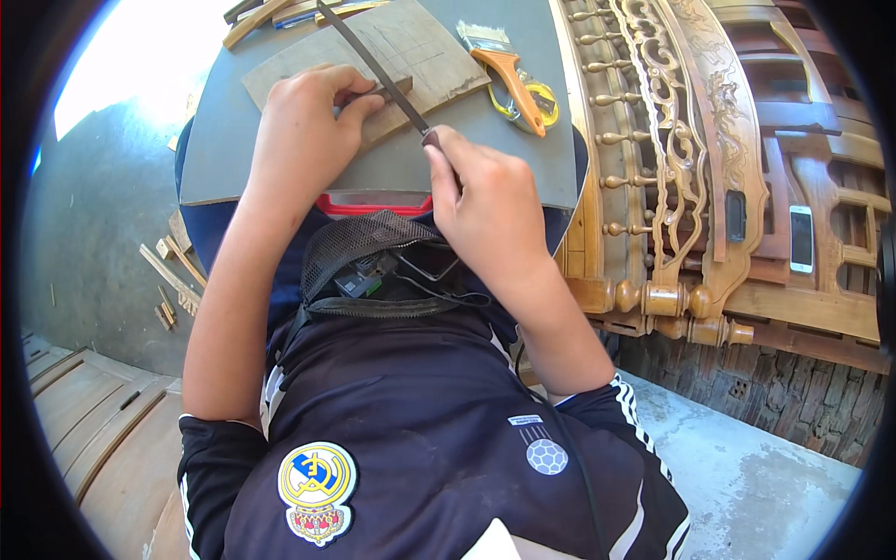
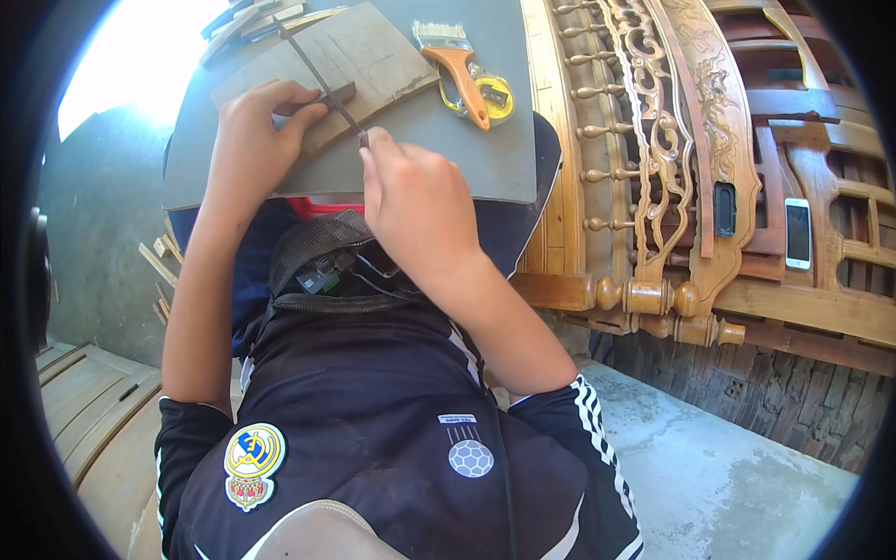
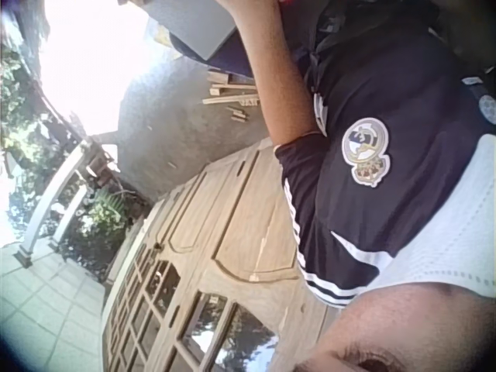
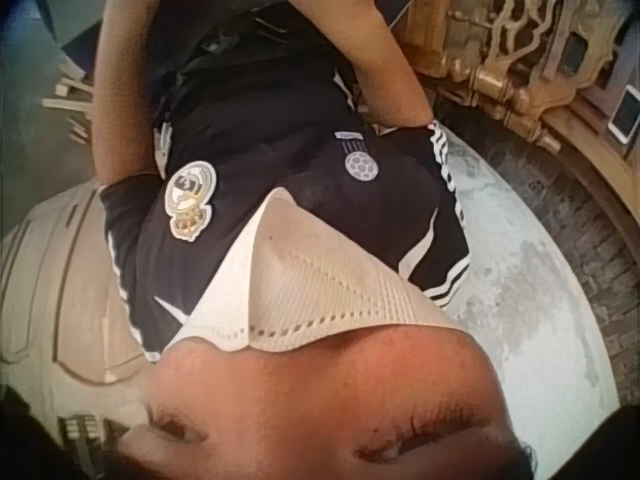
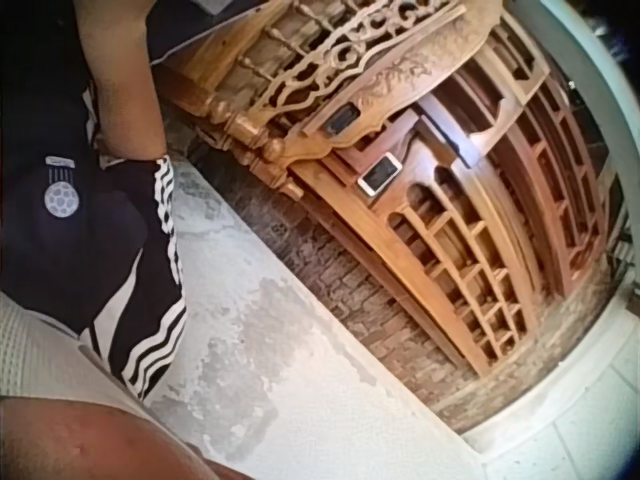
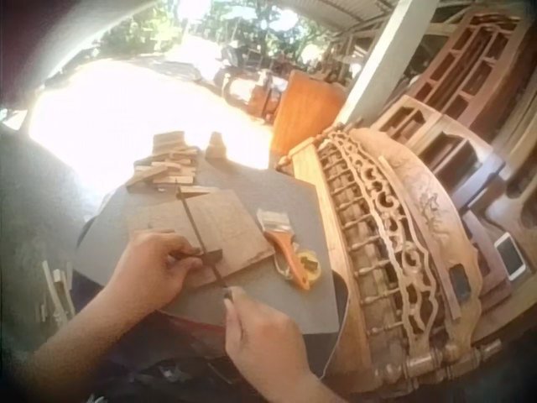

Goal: Measuring and cutting small wooden components in a workshop.

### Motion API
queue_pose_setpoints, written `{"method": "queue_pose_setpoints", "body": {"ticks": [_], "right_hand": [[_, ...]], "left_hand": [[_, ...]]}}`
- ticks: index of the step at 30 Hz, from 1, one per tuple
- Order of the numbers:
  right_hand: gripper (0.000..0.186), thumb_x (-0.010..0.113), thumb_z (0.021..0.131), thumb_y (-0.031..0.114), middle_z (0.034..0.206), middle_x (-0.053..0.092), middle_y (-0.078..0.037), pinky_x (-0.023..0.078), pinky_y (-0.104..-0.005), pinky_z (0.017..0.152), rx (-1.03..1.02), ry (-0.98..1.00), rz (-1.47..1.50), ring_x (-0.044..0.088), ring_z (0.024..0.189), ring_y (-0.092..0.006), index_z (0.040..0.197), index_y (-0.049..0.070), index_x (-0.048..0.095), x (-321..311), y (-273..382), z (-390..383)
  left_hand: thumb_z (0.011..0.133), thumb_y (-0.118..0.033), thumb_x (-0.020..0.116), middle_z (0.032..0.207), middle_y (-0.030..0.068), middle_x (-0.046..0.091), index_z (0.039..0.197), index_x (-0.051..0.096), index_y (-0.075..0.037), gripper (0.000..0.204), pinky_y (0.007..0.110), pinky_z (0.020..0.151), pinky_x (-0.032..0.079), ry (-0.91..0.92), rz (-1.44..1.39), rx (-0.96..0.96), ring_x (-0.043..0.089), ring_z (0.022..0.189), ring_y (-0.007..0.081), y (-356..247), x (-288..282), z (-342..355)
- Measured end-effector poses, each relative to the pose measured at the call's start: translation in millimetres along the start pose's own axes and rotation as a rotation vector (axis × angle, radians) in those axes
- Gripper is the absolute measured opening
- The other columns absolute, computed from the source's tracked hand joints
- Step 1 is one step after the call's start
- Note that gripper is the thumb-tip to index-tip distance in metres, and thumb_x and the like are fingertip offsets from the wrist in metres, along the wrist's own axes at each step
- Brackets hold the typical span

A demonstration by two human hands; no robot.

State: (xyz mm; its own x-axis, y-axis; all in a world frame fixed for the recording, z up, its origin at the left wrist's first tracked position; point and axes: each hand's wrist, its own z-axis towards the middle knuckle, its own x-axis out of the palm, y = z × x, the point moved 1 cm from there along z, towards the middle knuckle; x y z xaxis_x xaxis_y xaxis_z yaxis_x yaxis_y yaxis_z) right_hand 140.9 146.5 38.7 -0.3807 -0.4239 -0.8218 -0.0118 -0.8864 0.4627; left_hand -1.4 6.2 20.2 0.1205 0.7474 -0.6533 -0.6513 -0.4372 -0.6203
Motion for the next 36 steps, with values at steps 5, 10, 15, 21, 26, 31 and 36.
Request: {"method": "queue_pose_setpoints", "body": {"ticks": [5, 10, 15, 21, 26, 31, 36], "right_hand": [[0.015, 0.063, 0.098, 0.012, 0.077, 0.068, -0.019, 0.053, -0.0478, 0.061, -0.006, 0.005, 0.011, 0.068, 0.070, -0.0393, 0.109, 0.001, 0.064, -11.1, 1.7, -30.8], [0.022, 0.068, 0.096, 0.009, 0.077, 0.067, -0.016, 0.054, -0.0449, 0.060, 0.114, -0.019, 0.032, 0.067, 0.067, -0.0374, 0.116, 0.002, 0.065, -31.5, 6.3, -76.5], [0.016, 0.064, 0.098, 0.011, 0.077, 0.068, -0.019, 0.053, -0.0484, 0.062, 0.061, -0.024, 0.031, 0.067, 0.068, -0.0409, 0.111, 0.001, 0.064, -6.1, -1.0, -24.8], [0.015, 0.062, 0.098, 0.012, 0.079, 0.068, -0.020, 0.054, -0.0492, 0.062, -0.016, -0.015, -0.018, 0.067, 0.069, -0.0416, 0.109, 0.002, 0.064, 2.2, 0.5, -9.4], [0.015, 0.062, 0.098, 0.012, 0.079, 0.068, -0.019, 0.054, -0.0483, 0.061, 0.159, 0.012, 0.039, 0.068, 0.068, -0.0398, 0.110, 0.002, 0.065, -36.2, 14.8, -77.2], [0.015, 0.061, 0.099, 0.014, 0.078, 0.068, -0.018, 0.054, -0.0487, 0.061, 0.081, -0.005, -0.013, 0.068, 0.068, -0.0399, 0.107, 0.002, 0.064, -16.9, 4.7, -44.8], [0.015, 0.060, 0.100, 0.016, 0.075, 0.067, -0.018, 0.054, -0.0498, 0.061, 0.011, -0.001, -0.024, 0.067, 0.068, -0.0407, 0.103, 0.002, 0.063, 1.3, 1.9, -5.8]], "left_hand": [[0.084, -0.013, 0.078, 0.086, 0.0194, 0.074, 0.095, 0.077, 0.000, 0.017, 0.040, 0.081, 0.057, -0.027, -0.036, -0.004, 0.073, 0.084, 0.0343, 0.5, -0.2, -1.3], [0.086, -0.012, 0.077, 0.091, 0.0186, 0.076, 0.098, 0.077, 0.001, 0.019, 0.037, 0.080, 0.056, 0.009, -0.028, -0.024, 0.076, 0.086, 0.0305, -2.2, -1.6, 1.9], [0.086, -0.013, 0.077, 0.092, 0.0192, 0.076, 0.099, 0.077, 0.002, 0.020, 0.037, 0.080, 0.057, 0.022, 0.006, -0.005, 0.076, 0.087, 0.0305, -0.2, -1.0, -0.9], [0.087, -0.014, 0.077, 0.092, 0.0194, 0.077, 0.100, 0.078, 0.002, 0.021, 0.037, 0.080, 0.057, 0.016, -0.031, -0.097, 0.076, 0.087, 0.0309, -1.3, -0.1, 0.4], [0.087, -0.013, 0.076, 0.092, 0.0195, 0.076, 0.099, 0.077, 0.002, 0.020, 0.037, 0.080, 0.057, -0.009, -0.020, -0.071, 0.076, 0.087, 0.0312, -3.7, -0.9, 0.0], [0.084, -0.013, 0.076, 0.091, 0.0177, 0.074, 0.094, 0.076, 0.002, 0.018, 0.040, 0.080, 0.056, -0.056, 0.004, 0.026, 0.072, 0.085, 0.0340, -1.0, 4.2, -6.1], [0.085, -0.011, 0.076, 0.093, 0.0187, 0.075, 0.096, 0.076, 0.002, 0.018, 0.039, 0.081, 0.056, -0.055, 0.014, 0.009, 0.073, 0.087, 0.0334, -4.2, 5.1, -4.0]]}}
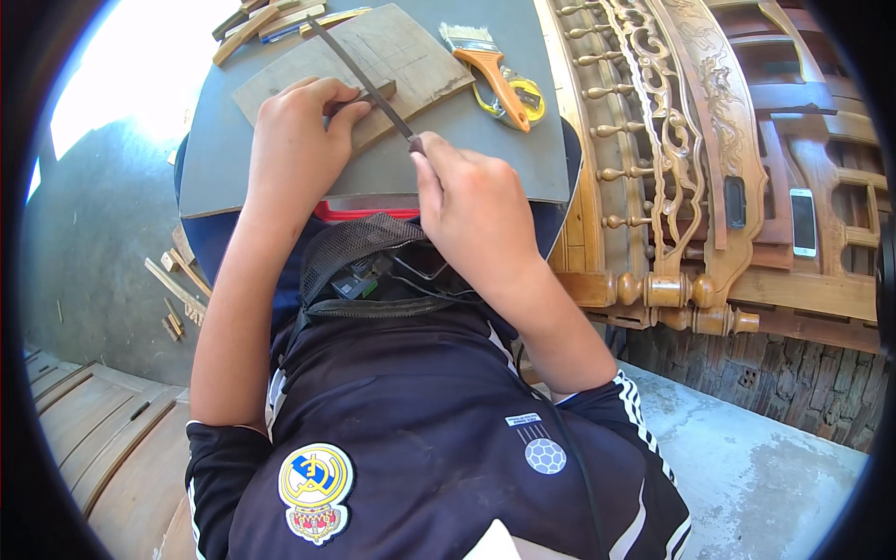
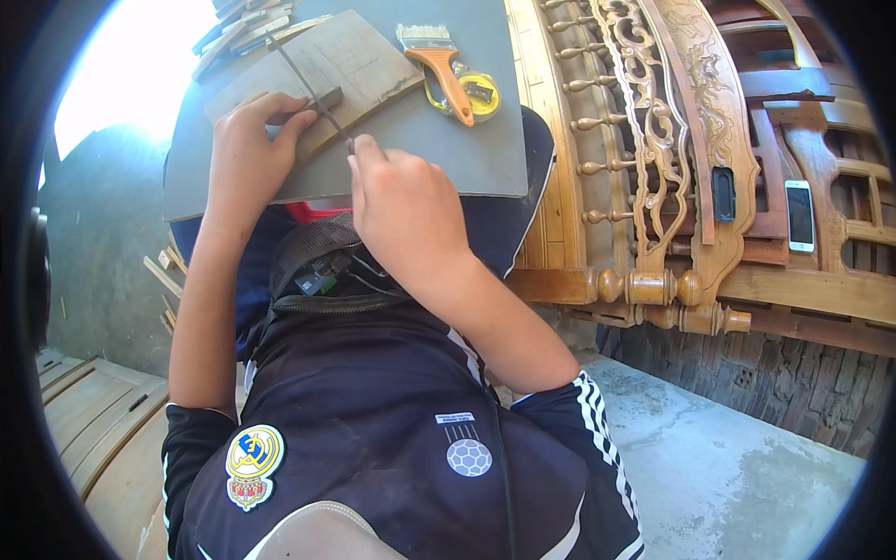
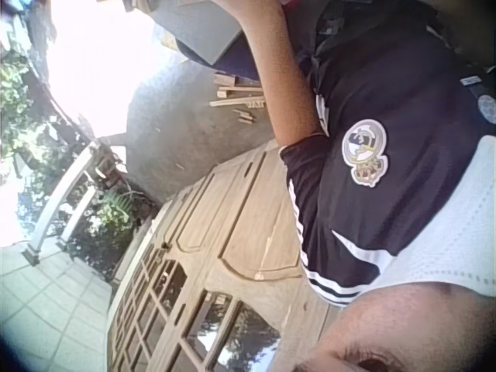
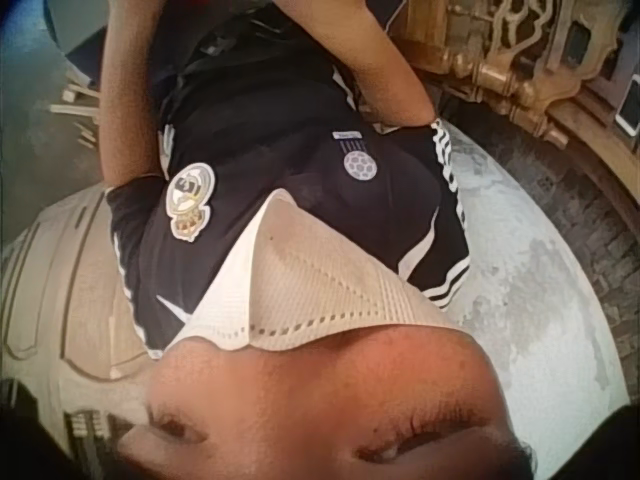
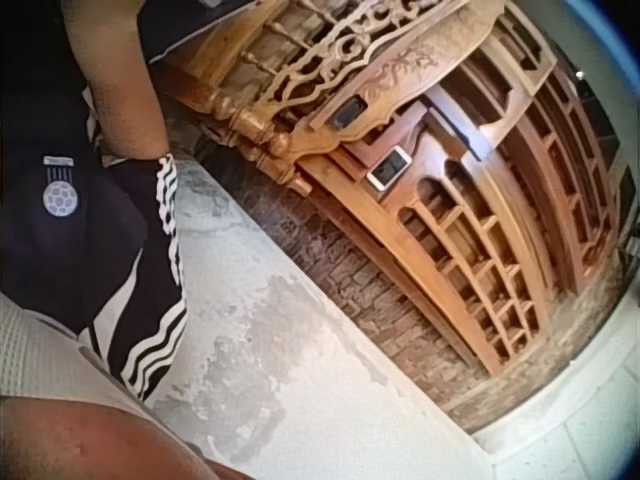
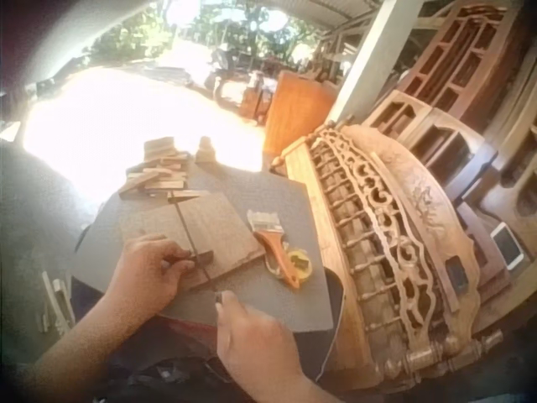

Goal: Measuring and cutting small wooden components in a workshop.

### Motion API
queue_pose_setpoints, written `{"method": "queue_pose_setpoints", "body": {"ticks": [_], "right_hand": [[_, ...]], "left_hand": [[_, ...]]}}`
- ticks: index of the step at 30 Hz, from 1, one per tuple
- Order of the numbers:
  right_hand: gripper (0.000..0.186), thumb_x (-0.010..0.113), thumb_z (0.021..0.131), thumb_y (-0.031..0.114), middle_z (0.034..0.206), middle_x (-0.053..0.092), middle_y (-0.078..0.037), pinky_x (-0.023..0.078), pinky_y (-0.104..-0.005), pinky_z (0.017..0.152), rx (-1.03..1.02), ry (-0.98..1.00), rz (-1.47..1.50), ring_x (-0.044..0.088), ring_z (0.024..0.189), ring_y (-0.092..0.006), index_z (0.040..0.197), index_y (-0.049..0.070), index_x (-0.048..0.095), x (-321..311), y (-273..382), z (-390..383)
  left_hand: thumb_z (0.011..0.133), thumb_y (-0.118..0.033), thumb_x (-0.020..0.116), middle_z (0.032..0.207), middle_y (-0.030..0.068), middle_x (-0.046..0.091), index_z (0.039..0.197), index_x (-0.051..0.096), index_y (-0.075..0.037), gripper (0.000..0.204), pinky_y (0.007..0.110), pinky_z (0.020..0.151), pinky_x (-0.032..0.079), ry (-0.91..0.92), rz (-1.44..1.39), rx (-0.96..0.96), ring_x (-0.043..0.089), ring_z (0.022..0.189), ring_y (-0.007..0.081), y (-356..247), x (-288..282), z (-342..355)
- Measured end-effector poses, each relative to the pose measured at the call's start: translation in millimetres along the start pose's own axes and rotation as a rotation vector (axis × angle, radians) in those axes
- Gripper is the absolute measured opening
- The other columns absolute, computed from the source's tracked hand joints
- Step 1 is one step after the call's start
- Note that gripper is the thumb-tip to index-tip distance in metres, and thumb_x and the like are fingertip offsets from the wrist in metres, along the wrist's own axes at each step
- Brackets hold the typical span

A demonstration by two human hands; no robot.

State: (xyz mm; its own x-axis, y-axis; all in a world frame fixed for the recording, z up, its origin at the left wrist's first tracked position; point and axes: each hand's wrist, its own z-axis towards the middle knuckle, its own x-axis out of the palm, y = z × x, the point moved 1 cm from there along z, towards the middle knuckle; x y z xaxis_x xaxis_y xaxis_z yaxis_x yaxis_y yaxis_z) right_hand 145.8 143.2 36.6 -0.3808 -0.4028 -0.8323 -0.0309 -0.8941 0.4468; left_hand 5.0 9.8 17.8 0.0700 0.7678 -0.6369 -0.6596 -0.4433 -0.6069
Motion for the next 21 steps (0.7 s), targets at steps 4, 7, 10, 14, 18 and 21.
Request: {"method": "queue_pose_setpoints", "body": {"ticks": [4, 7, 10, 14, 18, 21], "right_hand": [[0.018, 0.062, 0.099, 0.013, 0.074, 0.067, -0.017, 0.053, -0.0475, 0.059, 0.040, 0.017, 0.003, 0.067, 0.066, -0.0389, 0.112, 0.002, 0.065, -20.6, 3.9, -43.0], [0.021, 0.066, 0.096, 0.006, 0.079, 0.069, -0.018, 0.053, -0.0426, 0.060, 0.117, 0.018, 0.050, 0.068, 0.067, -0.0384, 0.116, 0.000, 0.067, -44.7, 8.7, -77.1], [0.020, 0.069, 0.094, 0.002, 0.082, 0.071, -0.020, 0.053, -0.0394, 0.061, 0.201, 0.019, 0.070, 0.068, 0.068, -0.0388, 0.114, -0.001, 0.069, -43.5, 11.1, -67.6], [0.014, 0.065, 0.096, 0.007, 0.078, 0.068, -0.019, 0.053, -0.0444, 0.061, 0.055, 0.002, 0.054, 0.067, 0.068, -0.0403, 0.109, 0.001, 0.067, -2.9, -4.8, -12.1], [0.011, 0.063, 0.098, 0.012, 0.076, 0.067, -0.018, 0.053, -0.0480, 0.061, 0.012, 0.007, 0.046, 0.066, 0.068, -0.0411, 0.103, 0.002, 0.065, -1.3, -4.3, -7.4], [0.013, 0.063, 0.098, 0.012, 0.076, 0.067, -0.018, 0.053, -0.0474, 0.060, 0.094, 0.015, 0.067, 0.067, 0.067, -0.0401, 0.106, 0.002, 0.066, -26.1, 4.1, -44.9]], "left_hand": [[0.086, -0.011, 0.076, 0.096, 0.0193, 0.075, 0.099, 0.077, 0.002, 0.018, 0.038, 0.083, 0.056, 0.021, -0.016, -0.061, 0.075, 0.089, 0.0326, 2.4, -2.2, -1.3], [0.086, -0.011, 0.076, 0.096, 0.0186, 0.075, 0.099, 0.077, 0.002, 0.018, 0.038, 0.082, 0.056, 0.008, -0.003, -0.009, 0.074, 0.089, 0.0327, -0.5, -1.7, -0.9], [0.086, -0.011, 0.077, 0.095, 0.0177, 0.075, 0.099, 0.077, 0.001, 0.018, 0.038, 0.082, 0.056, -0.014, 0.053, 0.047, 0.074, 0.089, 0.0326, -2.2, 0.7, -3.3], [0.085, -0.010, 0.078, 0.094, 0.0168, 0.074, 0.098, 0.077, 0.001, 0.017, 0.038, 0.081, 0.056, -0.014, 0.079, 0.083, 0.073, 0.089, 0.0324, -0.3, 2.7, -5.2], [0.084, -0.009, 0.078, 0.094, 0.0153, 0.075, 0.097, 0.077, 0.001, 0.016, 0.037, 0.082, 0.055, -0.043, 0.088, 0.065, 0.073, 0.089, 0.0322, -1.0, 5.0, -7.7], [0.083, -0.009, 0.079, 0.093, 0.0139, 0.075, 0.097, 0.077, -0.001, 0.016, 0.038, 0.082, 0.055, -0.068, 0.092, 0.081, 0.072, 0.088, 0.0321, -0.2, 7.4, -8.5]]}}
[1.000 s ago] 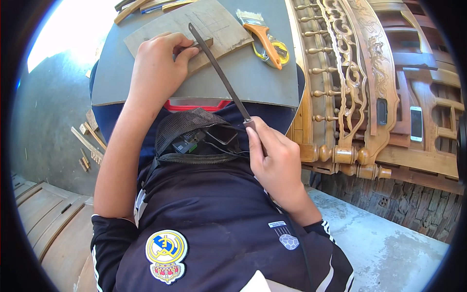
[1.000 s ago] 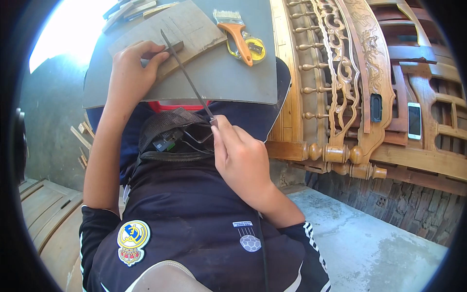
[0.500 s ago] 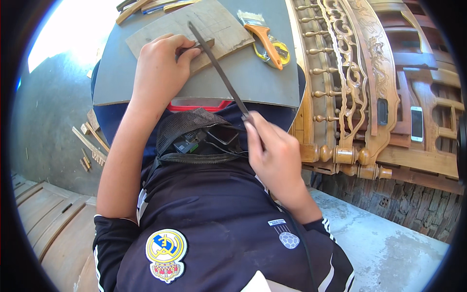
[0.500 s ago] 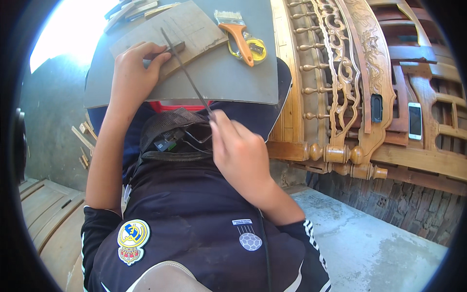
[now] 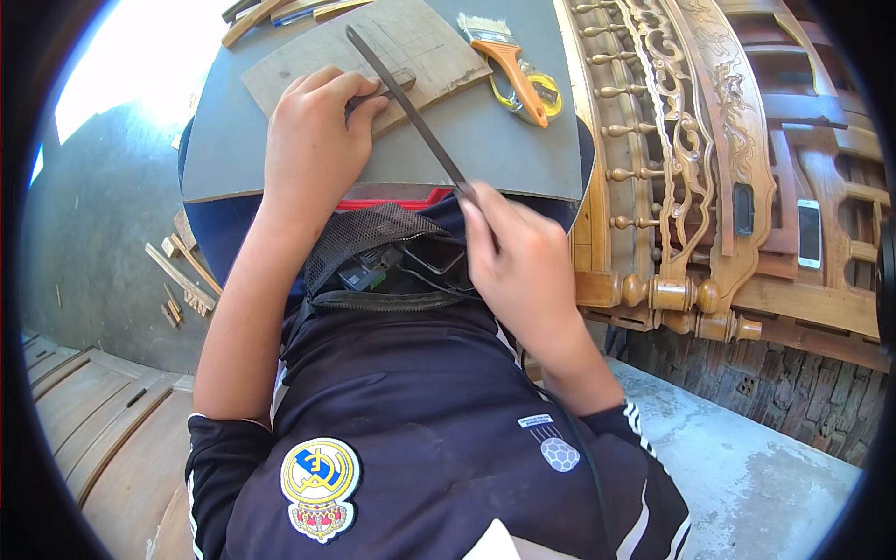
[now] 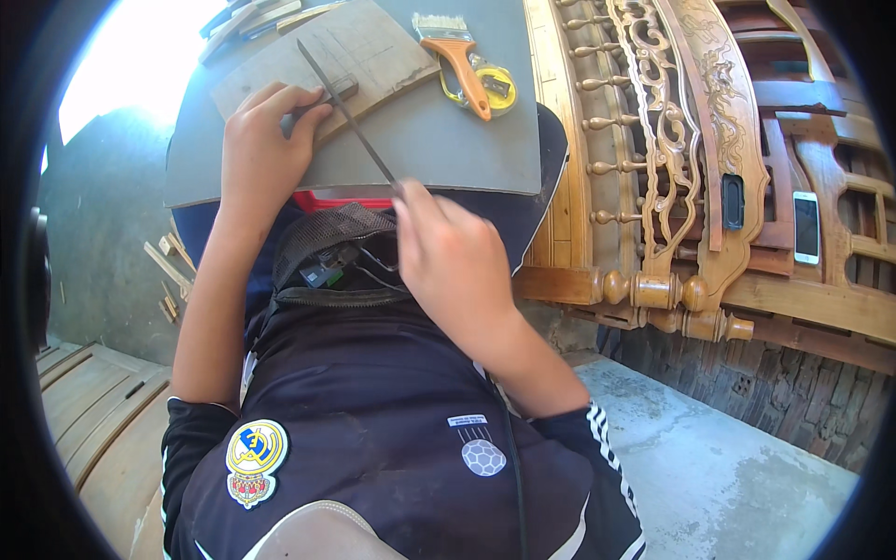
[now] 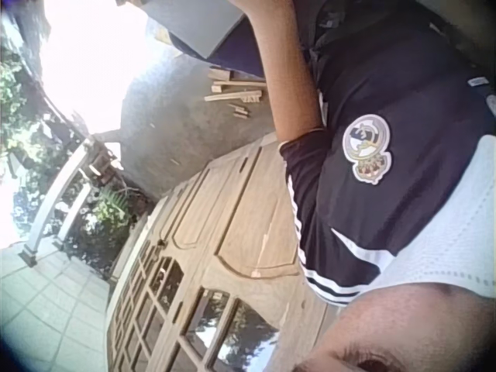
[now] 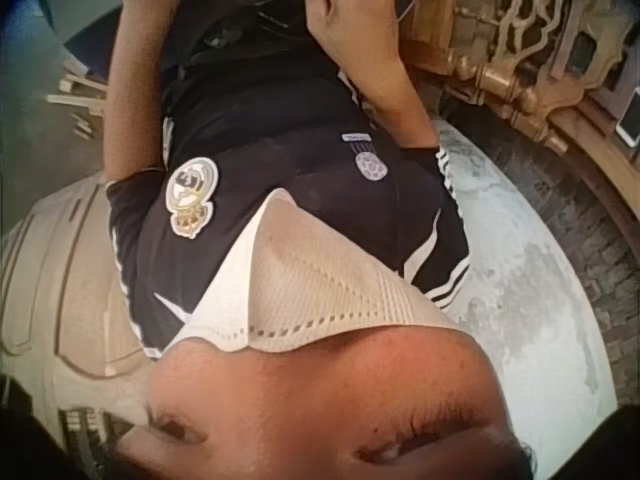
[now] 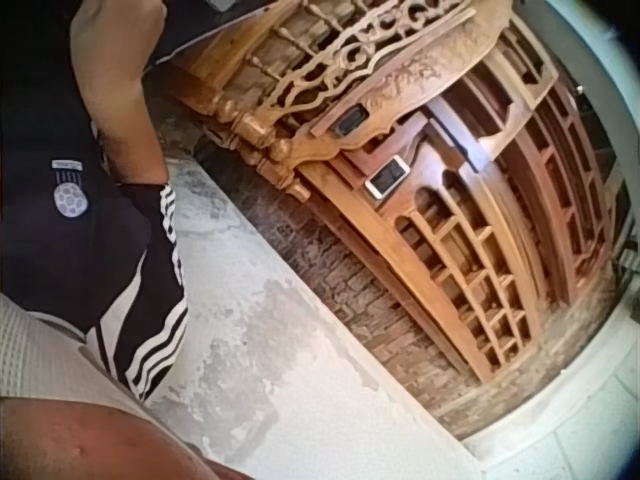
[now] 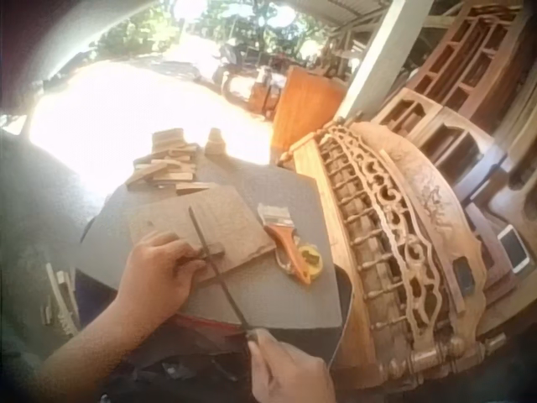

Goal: Measuring and cutting small wooden components in a workshop.

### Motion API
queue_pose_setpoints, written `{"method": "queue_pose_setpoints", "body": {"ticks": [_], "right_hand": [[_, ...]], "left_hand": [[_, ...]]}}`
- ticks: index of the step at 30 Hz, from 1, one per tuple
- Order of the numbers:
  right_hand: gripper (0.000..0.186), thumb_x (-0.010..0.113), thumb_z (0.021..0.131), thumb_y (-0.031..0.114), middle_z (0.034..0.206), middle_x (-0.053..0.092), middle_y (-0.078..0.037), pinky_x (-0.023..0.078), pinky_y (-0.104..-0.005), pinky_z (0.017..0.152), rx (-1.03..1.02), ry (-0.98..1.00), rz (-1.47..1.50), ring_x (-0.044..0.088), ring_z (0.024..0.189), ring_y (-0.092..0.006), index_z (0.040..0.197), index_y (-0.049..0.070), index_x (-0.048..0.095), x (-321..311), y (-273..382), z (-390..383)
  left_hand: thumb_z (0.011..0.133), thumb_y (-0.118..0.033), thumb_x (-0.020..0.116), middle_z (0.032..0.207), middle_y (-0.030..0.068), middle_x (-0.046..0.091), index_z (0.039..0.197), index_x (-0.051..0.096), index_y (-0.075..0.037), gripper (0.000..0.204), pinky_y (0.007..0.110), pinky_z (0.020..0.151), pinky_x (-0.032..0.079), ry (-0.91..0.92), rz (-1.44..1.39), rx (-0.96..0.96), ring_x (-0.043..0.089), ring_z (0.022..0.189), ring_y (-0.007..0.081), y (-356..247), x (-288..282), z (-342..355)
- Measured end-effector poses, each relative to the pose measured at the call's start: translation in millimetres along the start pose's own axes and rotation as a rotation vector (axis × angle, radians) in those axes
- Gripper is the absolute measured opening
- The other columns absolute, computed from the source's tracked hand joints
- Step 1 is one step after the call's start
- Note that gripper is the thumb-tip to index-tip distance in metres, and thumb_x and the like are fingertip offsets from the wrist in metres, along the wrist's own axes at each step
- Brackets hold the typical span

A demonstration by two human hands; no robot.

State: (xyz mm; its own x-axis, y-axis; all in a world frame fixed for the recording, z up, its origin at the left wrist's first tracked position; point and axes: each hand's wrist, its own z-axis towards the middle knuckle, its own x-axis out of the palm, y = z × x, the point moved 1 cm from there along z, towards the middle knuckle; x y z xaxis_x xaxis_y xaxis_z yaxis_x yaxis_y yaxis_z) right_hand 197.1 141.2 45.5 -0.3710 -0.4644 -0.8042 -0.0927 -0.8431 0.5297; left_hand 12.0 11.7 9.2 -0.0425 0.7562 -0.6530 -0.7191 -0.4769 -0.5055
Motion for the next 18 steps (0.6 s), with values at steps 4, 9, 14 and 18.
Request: {"method": "queue_pose_setpoints", "body": {"ticks": [4, 9, 14, 18], "right_hand": [[0.022, 0.065, 0.097, 0.011, 0.077, 0.068, -0.016, 0.054, -0.0462, 0.061, 0.129, 0.047, -0.005, 0.068, 0.068, -0.0369, 0.118, 0.004, 0.067, -21.5, 0.5, -39.7], [0.012, 0.062, 0.098, 0.012, 0.078, 0.069, -0.019, 0.055, -0.0477, 0.064, -0.004, -0.006, -0.023, 0.069, 0.069, -0.0391, 0.103, 0.001, 0.065, 11.6, -1.4, 23.0], [0.011, 0.062, 0.098, 0.012, 0.079, 0.069, -0.019, 0.056, -0.0474, 0.061, -0.051, 0.047, -0.102, 0.070, 0.069, -0.0389, 0.102, 0.002, 0.064, 22.3, -3.1, 42.7], [0.012, 0.062, 0.098, 0.012, 0.078, 0.068, -0.018, 0.056, -0.0463, 0.059, -0.030, 0.019, -0.050, 0.070, 0.067, -0.0372, 0.105, 0.003, 0.064, -11.4, -0.4, -12.0]], "left_hand": [[0.083, -0.010, 0.079, 0.091, 0.0128, 0.074, 0.098, 0.078, -0.002, 0.017, 0.038, 0.082, 0.054, -0.008, 0.030, 0.023, 0.070, 0.087, 0.0322, -5.3, -4.4, -1.7], [0.083, -0.012, 0.080, 0.090, 0.0131, 0.073, 0.098, 0.078, -0.002, 0.018, 0.038, 0.082, 0.053, 0.011, 0.034, 0.055, 0.069, 0.087, 0.0333, -2.0, -5.4, -1.9], [0.084, -0.013, 0.080, 0.092, 0.0137, 0.074, 0.099, 0.078, -0.002, 0.019, 0.038, 0.082, 0.053, 0.044, 0.003, -0.034, 0.070, 0.088, 0.0332, -5.4, -2.8, -0.6], [0.084, -0.013, 0.080, 0.095, 0.0133, 0.075, 0.101, 0.079, -0.003, 0.020, 0.038, 0.081, 0.053, 0.008, 0.030, -0.018, 0.071, 0.089, 0.0306, -4.1, -4.2, 0.0]]}}
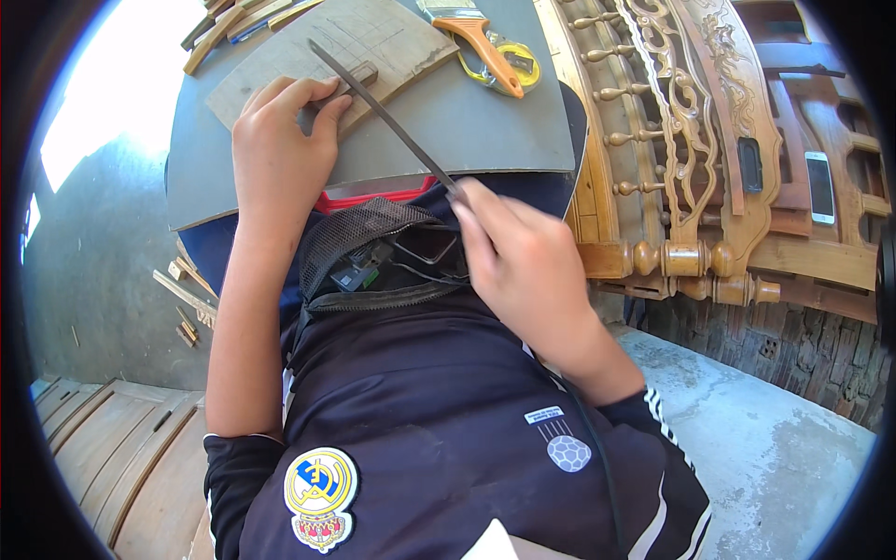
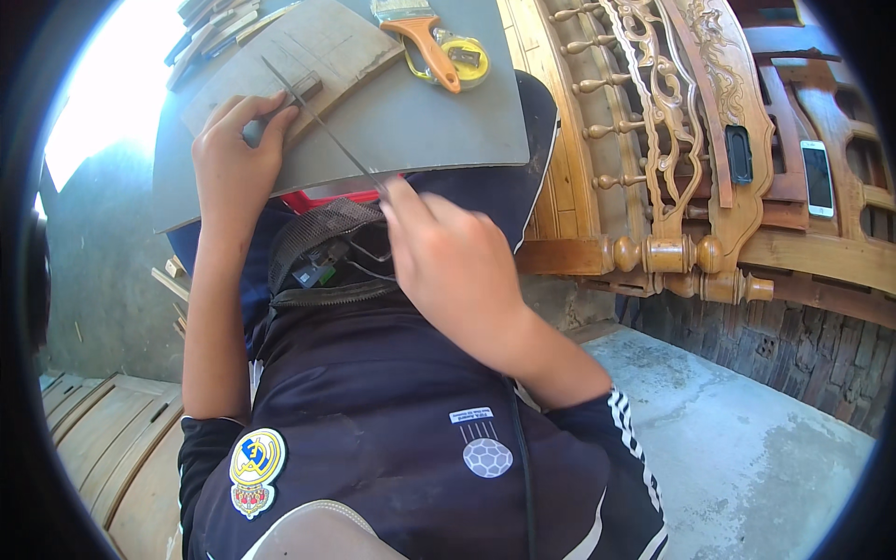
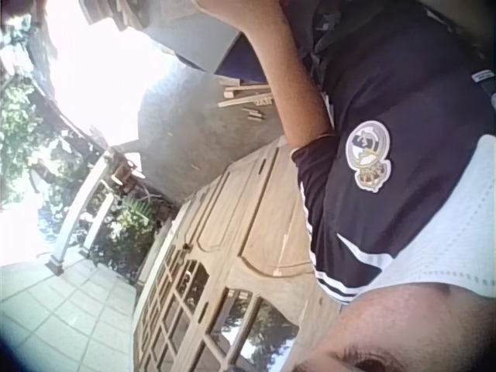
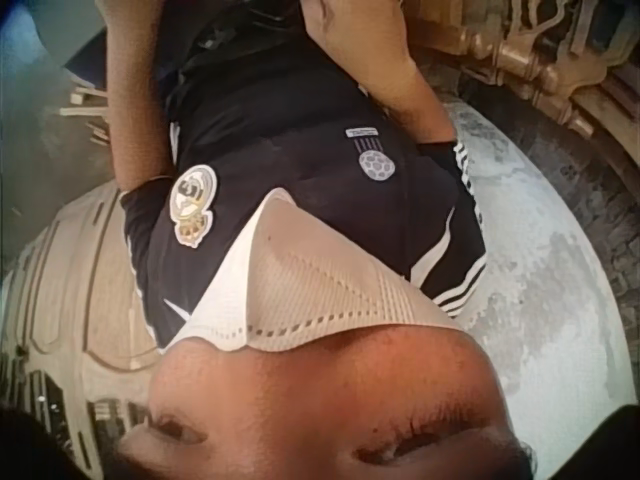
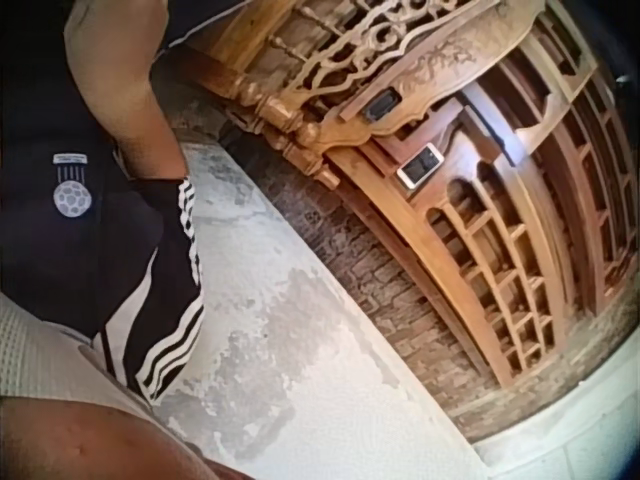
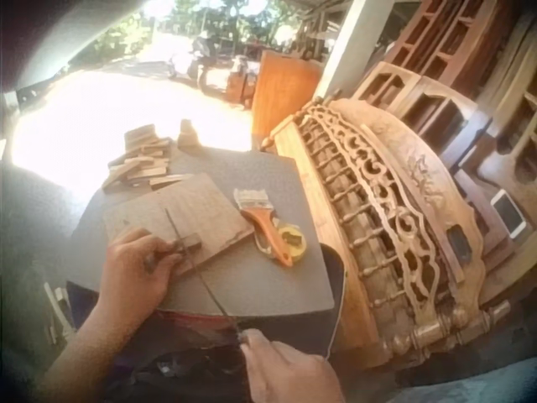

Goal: Measuring and cutting small wooden components in a workshop.

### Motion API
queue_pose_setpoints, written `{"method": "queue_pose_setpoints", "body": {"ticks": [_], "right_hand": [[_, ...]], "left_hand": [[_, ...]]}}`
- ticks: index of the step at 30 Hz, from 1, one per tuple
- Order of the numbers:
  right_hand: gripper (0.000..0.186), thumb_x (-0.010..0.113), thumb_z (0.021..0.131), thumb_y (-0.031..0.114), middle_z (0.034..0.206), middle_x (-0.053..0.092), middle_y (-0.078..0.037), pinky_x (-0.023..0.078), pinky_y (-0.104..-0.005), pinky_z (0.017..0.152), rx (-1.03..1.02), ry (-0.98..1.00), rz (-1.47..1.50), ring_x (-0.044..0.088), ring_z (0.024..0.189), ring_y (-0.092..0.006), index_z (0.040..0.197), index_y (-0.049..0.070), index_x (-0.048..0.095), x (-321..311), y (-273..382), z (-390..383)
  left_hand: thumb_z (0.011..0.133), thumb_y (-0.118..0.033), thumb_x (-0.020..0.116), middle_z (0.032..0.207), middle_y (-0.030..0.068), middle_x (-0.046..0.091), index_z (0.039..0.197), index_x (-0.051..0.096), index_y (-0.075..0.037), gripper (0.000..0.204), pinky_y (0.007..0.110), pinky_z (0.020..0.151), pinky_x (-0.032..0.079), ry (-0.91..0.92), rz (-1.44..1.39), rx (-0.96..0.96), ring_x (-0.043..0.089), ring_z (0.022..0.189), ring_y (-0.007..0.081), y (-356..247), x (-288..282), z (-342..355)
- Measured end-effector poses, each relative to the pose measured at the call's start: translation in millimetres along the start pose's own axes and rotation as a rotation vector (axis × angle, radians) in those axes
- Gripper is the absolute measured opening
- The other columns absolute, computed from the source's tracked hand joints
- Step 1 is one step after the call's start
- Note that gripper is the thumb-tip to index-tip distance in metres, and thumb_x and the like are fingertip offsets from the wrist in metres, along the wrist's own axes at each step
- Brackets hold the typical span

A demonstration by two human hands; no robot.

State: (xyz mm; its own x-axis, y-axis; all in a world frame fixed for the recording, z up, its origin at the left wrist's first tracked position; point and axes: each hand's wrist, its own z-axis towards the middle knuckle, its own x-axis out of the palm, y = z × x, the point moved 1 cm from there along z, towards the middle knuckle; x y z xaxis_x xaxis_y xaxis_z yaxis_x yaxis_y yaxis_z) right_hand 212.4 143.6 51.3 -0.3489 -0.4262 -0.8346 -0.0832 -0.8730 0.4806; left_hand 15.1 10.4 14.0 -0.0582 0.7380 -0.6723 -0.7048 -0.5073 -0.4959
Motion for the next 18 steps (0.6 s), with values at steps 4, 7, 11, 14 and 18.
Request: {"method": "queue_pose_setpoints", "body": {"ticks": [4, 7, 11, 14, 18], "right_hand": [[0.013, 0.062, 0.098, 0.012, 0.076, 0.067, -0.016, 0.056, -0.0456, 0.058, 0.051, 0.018, 0.012, 0.069, 0.066, -0.0365, 0.106, 0.003, 0.064, -4.9, 3.5, -11.9], [0.013, 0.059, 0.099, 0.014, 0.075, 0.067, -0.016, 0.057, -0.0460, 0.060, 0.019, 0.005, -0.006, 0.069, 0.066, -0.0382, 0.103, 0.003, 0.062, 23.2, -0.8, 29.4], [0.013, 0.058, 0.100, 0.015, 0.074, 0.067, -0.016, 0.057, -0.0461, 0.059, -0.014, -0.013, -0.012, 0.069, 0.066, -0.0387, 0.101, 0.003, 0.061, 41.2, -7.3, 51.2], [0.012, 0.059, 0.100, 0.015, 0.073, 0.066, -0.016, 0.056, -0.0457, 0.058, 0.003, -0.012, 0.010, 0.069, 0.066, -0.0375, 0.101, 0.003, 0.062, 27.3, -2.5, 25.1], [0.012, 0.060, 0.099, 0.014, 0.073, 0.066, -0.015, 0.055, -0.0449, 0.056, 0.067, 0.011, 0.017, 0.068, 0.063, -0.0359, 0.105, 0.004, 0.062, -8.6, -1.1, -22.0]], "left_hand": [[0.085, -0.016, 0.080, 0.096, 0.0116, 0.076, 0.101, 0.079, -0.004, 0.020, 0.036, 0.082, 0.053, 0.038, -0.054, -0.032, 0.071, 0.089, 0.0280, 1.4, -2.6, 1.2], [0.085, -0.017, 0.081, 0.098, 0.0108, 0.076, 0.102, 0.080, -0.005, 0.020, 0.036, 0.084, 0.053, 0.049, -0.034, -0.066, 0.071, 0.091, 0.0273, 2.0, -3.1, -0.2], [0.085, -0.017, 0.081, 0.099, 0.0104, 0.076, 0.102, 0.080, -0.005, 0.021, 0.036, 0.085, 0.052, 0.040, 0.030, -0.003, 0.070, 0.093, 0.0278, 4.3, 0.6, 1.0], [0.085, -0.017, 0.081, 0.099, 0.0108, 0.076, 0.102, 0.079, -0.005, 0.021, 0.037, 0.087, 0.051, 0.018, 0.049, -0.015, 0.070, 0.095, 0.0283, 4.4, -1.2, -0.8], [0.085, -0.017, 0.081, 0.097, 0.0114, 0.075, 0.103, 0.079, -0.005, 0.021, 0.035, 0.083, 0.051, 0.015, 0.017, 0.003, 0.069, 0.090, 0.0278, 3.9, -0.7, 0.8]]}}
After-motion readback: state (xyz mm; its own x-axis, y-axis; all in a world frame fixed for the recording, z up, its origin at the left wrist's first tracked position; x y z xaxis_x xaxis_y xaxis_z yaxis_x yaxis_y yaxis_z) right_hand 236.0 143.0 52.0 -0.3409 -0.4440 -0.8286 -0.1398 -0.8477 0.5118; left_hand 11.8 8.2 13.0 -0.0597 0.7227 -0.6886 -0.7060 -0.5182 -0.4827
